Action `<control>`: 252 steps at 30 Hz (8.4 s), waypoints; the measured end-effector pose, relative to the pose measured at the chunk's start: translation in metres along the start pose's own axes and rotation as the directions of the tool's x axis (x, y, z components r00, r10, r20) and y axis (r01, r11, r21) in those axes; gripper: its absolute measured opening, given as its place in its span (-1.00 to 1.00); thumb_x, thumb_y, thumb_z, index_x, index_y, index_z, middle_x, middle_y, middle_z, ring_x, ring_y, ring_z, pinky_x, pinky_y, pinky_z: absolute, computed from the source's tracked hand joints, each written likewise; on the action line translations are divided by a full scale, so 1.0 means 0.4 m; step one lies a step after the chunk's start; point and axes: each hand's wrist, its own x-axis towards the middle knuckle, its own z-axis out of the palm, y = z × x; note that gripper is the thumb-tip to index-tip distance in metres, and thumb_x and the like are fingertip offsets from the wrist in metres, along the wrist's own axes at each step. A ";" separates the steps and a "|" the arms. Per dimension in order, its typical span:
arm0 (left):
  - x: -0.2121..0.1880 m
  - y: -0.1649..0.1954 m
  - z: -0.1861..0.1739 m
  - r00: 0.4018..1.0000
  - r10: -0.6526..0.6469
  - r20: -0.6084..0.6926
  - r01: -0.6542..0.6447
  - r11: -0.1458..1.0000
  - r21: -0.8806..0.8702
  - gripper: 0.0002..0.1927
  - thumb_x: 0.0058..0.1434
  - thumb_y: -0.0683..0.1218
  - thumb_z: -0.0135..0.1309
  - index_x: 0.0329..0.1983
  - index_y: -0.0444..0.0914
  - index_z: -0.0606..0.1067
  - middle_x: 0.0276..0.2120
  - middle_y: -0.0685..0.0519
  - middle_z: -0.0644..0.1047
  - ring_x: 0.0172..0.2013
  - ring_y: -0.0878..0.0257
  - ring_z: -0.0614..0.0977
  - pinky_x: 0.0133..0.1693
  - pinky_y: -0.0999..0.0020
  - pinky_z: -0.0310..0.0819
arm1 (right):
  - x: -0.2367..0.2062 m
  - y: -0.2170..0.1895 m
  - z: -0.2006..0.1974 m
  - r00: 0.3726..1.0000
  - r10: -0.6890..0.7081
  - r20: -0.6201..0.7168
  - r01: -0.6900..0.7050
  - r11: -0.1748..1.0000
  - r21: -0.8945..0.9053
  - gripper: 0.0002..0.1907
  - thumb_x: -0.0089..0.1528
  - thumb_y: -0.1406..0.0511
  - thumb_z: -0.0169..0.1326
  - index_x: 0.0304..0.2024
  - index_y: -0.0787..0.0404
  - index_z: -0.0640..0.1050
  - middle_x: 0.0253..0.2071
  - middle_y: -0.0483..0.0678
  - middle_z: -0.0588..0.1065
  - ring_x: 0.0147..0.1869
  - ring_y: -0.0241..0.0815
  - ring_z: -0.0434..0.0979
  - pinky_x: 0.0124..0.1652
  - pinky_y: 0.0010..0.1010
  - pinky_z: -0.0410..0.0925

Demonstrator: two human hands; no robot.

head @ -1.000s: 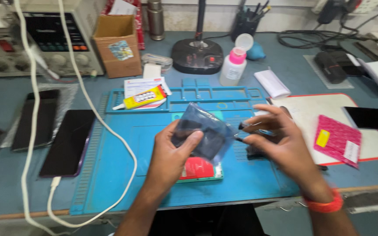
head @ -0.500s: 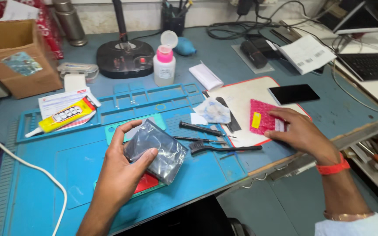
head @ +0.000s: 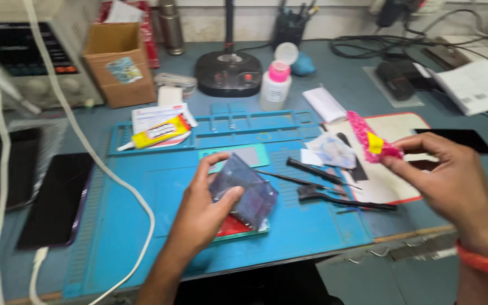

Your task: The person uses a screwdriver to unscrew screws from the back cover of a teal phone lying on a blue repair mat, working around the camera area and edges. They then place a small component into a clear plastic bag, wrap it in pink bubble wrap, and set the wrapped item aside on the bench.

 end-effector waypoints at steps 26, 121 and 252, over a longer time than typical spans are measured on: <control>-0.078 0.051 0.021 0.963 0.165 -0.213 -0.217 0.942 -0.255 -0.59 0.22 -0.25 0.23 0.16 -0.31 0.56 -0.23 0.01 0.66 -0.25 0.38 0.69 -0.17 0.46 0.66 | -0.029 -0.338 0.312 0.812 -0.581 0.058 0.567 0.808 0.161 -0.57 0.15 0.43 0.28 0.08 0.25 0.54 0.01 0.03 0.58 -0.01 -0.10 0.66 -0.05 -0.36 0.51; -0.029 -0.049 -0.217 0.877 0.179 -0.446 -0.312 0.918 -0.245 -0.48 0.36 -0.26 0.02 0.35 -0.19 0.22 -0.04 -0.07 0.61 -0.12 0.32 0.65 -0.07 0.32 0.58 | 0.076 -0.216 0.343 0.996 -0.018 0.083 -0.051 0.649 0.759 -0.89 0.47 0.25 -0.18 0.01 0.10 0.29 0.02 0.06 0.57 -0.05 -0.11 0.71 -0.28 -0.29 0.62; 0.032 0.131 -0.092 0.857 0.509 -0.077 -0.464 0.828 0.314 -0.71 0.04 -0.23 0.39 -0.17 -0.25 0.61 -0.36 0.12 0.55 -0.36 0.39 0.55 -0.33 0.44 0.42 | 0.065 -0.343 0.197 0.743 -0.628 0.233 0.592 0.778 0.211 -0.60 0.00 0.51 0.26 -0.12 0.11 0.67 0.14 -0.08 0.50 -0.06 -0.23 0.59 -0.08 -0.39 0.52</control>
